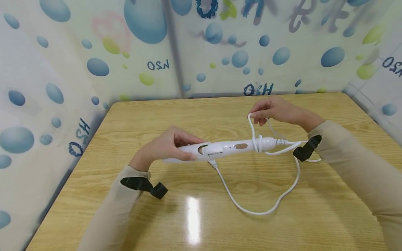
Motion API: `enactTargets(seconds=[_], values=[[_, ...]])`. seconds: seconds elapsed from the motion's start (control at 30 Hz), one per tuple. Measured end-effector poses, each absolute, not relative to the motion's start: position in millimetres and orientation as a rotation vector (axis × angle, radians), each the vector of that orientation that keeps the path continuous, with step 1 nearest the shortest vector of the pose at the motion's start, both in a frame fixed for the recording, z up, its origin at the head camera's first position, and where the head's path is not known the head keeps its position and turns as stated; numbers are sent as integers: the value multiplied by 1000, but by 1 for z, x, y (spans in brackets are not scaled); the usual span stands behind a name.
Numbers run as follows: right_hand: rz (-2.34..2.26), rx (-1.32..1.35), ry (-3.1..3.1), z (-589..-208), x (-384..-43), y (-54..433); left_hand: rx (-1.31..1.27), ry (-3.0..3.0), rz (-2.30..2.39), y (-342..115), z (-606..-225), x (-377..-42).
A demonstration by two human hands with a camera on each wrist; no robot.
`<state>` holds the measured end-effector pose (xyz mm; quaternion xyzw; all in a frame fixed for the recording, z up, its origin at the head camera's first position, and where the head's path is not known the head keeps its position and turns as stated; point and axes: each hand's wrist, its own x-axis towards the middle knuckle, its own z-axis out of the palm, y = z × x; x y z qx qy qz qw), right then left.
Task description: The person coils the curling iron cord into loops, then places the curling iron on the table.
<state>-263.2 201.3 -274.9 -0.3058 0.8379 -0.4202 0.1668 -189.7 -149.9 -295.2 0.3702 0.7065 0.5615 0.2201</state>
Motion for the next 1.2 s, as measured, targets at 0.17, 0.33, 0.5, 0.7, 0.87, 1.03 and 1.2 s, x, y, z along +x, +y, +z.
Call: enactTargets(seconds=[0.17, 0.33, 0.5, 0.7, 0.87, 1.03, 1.2], values=[[-1108, -937, 2450, -264, -260, 194, 1002, 1945, 1459, -146, -297, -190], [-1088, -1059, 2436, -253, -253, 190, 992, 1997, 1359, -143, -299, -190], [-1100, -1164, 2417, -245, -244, 190, 950, 2077, 1311, -142, -302, -191], [-1136, -1150, 2443, -235, -233, 192, 873, 2214, 1293, -146, -304, -193], [-1163, -1110, 2470, -230, -224, 192, 794, 2316, 1318, -146, -303, -195], [-1102, -1135, 2526, -227, -217, 187, 717, 2423, 1303, -142, -299, -194], [-1034, -1224, 2551, -226, -214, 183, 680, 2514, 1273, -138, -297, -194]])
